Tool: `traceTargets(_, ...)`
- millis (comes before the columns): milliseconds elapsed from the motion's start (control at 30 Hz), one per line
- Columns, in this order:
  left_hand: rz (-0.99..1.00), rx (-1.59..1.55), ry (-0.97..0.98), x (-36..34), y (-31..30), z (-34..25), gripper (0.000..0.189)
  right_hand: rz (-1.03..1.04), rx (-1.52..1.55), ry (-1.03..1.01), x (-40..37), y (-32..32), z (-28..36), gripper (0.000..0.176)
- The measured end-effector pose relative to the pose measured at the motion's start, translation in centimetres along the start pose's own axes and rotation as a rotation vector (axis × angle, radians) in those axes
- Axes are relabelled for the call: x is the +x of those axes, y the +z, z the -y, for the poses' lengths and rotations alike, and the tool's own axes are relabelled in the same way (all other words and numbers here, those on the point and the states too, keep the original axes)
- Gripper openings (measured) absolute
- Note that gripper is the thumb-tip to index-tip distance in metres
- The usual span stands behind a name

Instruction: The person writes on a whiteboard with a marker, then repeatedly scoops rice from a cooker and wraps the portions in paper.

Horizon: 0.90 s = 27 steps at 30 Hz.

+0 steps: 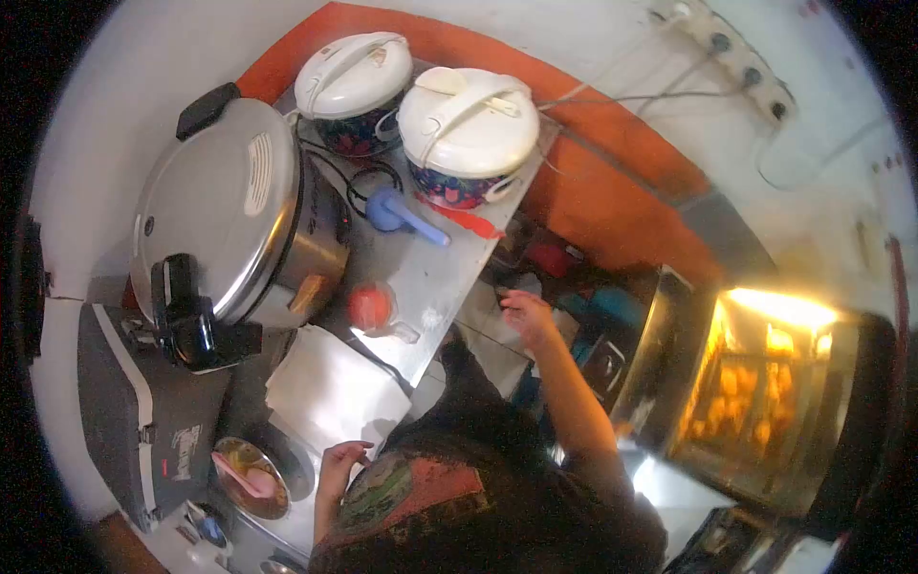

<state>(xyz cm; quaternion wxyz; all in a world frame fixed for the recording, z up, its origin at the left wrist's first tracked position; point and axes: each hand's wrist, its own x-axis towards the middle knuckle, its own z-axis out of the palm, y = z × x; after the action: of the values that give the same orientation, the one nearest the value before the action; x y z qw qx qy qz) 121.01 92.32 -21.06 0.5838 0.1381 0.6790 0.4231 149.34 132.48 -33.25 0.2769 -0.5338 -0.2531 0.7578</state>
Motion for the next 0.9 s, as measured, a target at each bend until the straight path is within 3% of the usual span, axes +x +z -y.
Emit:
traceTargets(100,-0.088,0.099,-0.098,1.2,0.8,-3.2,0.025,0.016,0.040,0.023,10.2,-4.8,1.9,0.031)
traceTargets(133,-0.155,0.081,0.020,1.6,1.3,-3.8,0.022,-0.054,0.048,0.077,12.5,-5.0,3.4,0.035)
traceTargets(200,-0.417,0.195,0.136,2.0,2.0,-7.2,0.018,-0.273,-0.085,0.166,13.2,-2.1,8.0,0.040)
traceTargets(233,-0.677,0.406,0.278,2.1,1.6,-8.2,0.017,-0.421,-0.216,0.186,13.5,-1.2,9.2,0.042)
traceTargets(267,-0.839,0.489,0.348,1.6,0.7,-10.4,0.027,-0.410,-0.035,-0.013,15.2,-1.9,9.2,0.038)
traceTargets(300,-1.098,0.373,0.564,2.1,-1.0,-10.0,0.040,-0.466,-0.042,-0.174,15.5,-1.2,9.1,0.034)
traceTargets(333,-1.191,0.327,0.759,2.1,-2.8,-11.8,0.043,-0.518,-0.059,-0.336,15.9,-0.5,9.0,0.031)
traceTargets(400,-1.412,0.425,0.855,0.4,-3.1,-21.6,0.053,-0.745,-0.524,-0.598,12.4,2.9,8.9,0.027)
traceTargets(467,-1.104,0.284,0.820,0.2,-6.0,-23.2,0.059,-0.484,-0.510,-0.754,10.9,6.7,5.3,0.022)
traceTargets(500,-0.944,0.213,0.816,0.0,-8.1,-23.8,0.062,-0.291,-0.662,-0.867,6.8,11.2,5.3,0.018)
traceTargets(533,-0.779,0.147,0.818,0.0,-9.9,-24.4,0.066,-0.051,-0.627,-0.695,6.2,13.1,3.7,0.020)
traceTargets(567,-0.610,0.088,0.816,0.0,-10.9,-25.1,0.069,0.037,-0.665,-0.624,6.6,15.5,1.9,0.026)
traceTargets(600,-0.568,0.040,0.843,0.0,-11.1,-25.7,0.078,0.139,-0.706,-0.575,5.7,17.6,2.2,0.037)
traceTargets(667,-0.588,0.044,0.858,-0.1,-11.1,-26.6,0.086,-0.044,-1.170,-1.055,6.6,21.1,2.1,0.050)
traceTargets(767,-0.621,0.027,0.965,-1.3,-10.2,-30.3,0.104,-0.083,-1.230,-1.092,11.8,23.8,-0.3,0.058)
traceTargets(800,-0.633,0.016,1.006,-2.4,-10.0,-32.3,0.111,0.040,-1.204,-0.909,13.1,23.9,-0.3,0.060)
traceTargets(900,-0.468,0.300,1.106,-5.2,-11.9,-41.7,0.134,0.022,-1.112,-0.941,13.3,25.0,0.1,0.056)
